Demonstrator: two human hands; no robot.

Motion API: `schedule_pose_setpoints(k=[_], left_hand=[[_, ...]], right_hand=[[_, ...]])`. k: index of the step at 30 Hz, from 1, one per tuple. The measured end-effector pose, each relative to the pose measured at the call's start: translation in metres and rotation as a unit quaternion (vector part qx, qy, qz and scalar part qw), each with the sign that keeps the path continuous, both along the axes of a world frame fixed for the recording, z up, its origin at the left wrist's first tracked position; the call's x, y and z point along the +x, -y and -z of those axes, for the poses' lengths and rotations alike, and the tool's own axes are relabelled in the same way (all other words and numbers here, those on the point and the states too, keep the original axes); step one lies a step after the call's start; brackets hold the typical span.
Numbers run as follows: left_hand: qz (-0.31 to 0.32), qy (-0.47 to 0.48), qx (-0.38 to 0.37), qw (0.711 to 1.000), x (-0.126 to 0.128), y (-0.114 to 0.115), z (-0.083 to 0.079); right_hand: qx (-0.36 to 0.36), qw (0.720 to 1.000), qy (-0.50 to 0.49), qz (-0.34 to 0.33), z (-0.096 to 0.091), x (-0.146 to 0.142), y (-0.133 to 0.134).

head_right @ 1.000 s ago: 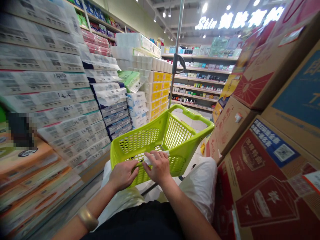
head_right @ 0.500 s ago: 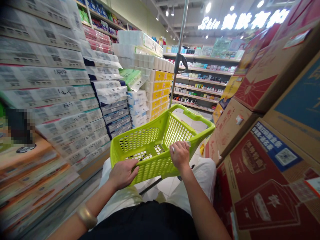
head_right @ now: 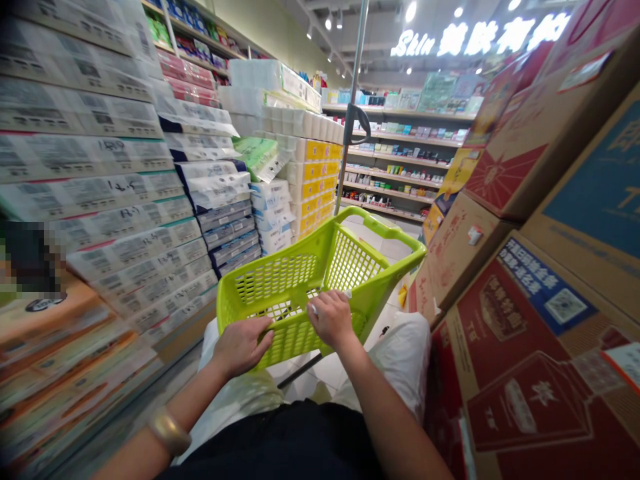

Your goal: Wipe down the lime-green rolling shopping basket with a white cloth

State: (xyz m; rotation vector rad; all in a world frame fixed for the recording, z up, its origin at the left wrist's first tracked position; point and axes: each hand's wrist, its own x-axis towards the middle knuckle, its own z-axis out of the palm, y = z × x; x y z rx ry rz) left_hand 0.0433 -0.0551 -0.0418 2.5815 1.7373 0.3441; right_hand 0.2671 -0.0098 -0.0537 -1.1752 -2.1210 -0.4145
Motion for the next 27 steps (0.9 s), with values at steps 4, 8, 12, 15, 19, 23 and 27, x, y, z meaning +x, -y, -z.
schedule_pose_setpoints(k=[4, 8, 12, 15, 19, 23, 27], left_hand=[[-0.003, 0.008, 0.002, 1.0, 0.002, -0.003, 0.001], [-0.005, 0.018, 0.0, 1.0, 0.005, -0.004, 0.001], [-0.006, 0.028, 0.005, 1.0, 0.005, -0.003, 0.0], [-0.005, 0.021, 0.009, 1.0, 0.001, -0.003, 0.001], [0.005, 0.011, 0.009, 1.0, -0.006, -0.009, 0.005], [0.0, 0.012, 0.012, 1.0, -0.008, -0.013, 0.007], [-0.006, 0.012, 0.011, 1.0, -0.002, -0.011, 0.004]], right_hand=[[0.021, 0.998, -0.015, 0.066, -0.011, 0.04, -0.014], [0.026, 0.993, -0.061, 0.096, -0.007, 0.028, -0.01], [-0.001, 0.998, -0.061, 0.023, 0.008, -0.016, 0.004], [-0.009, 0.999, -0.039, -0.02, 0.011, -0.027, 0.008], [0.006, 1.0, -0.009, -0.004, 0.0, 0.002, -0.003], [0.03, 0.998, -0.012, 0.048, -0.012, 0.04, -0.018], [0.034, 0.992, -0.06, 0.101, -0.009, 0.034, -0.018]])
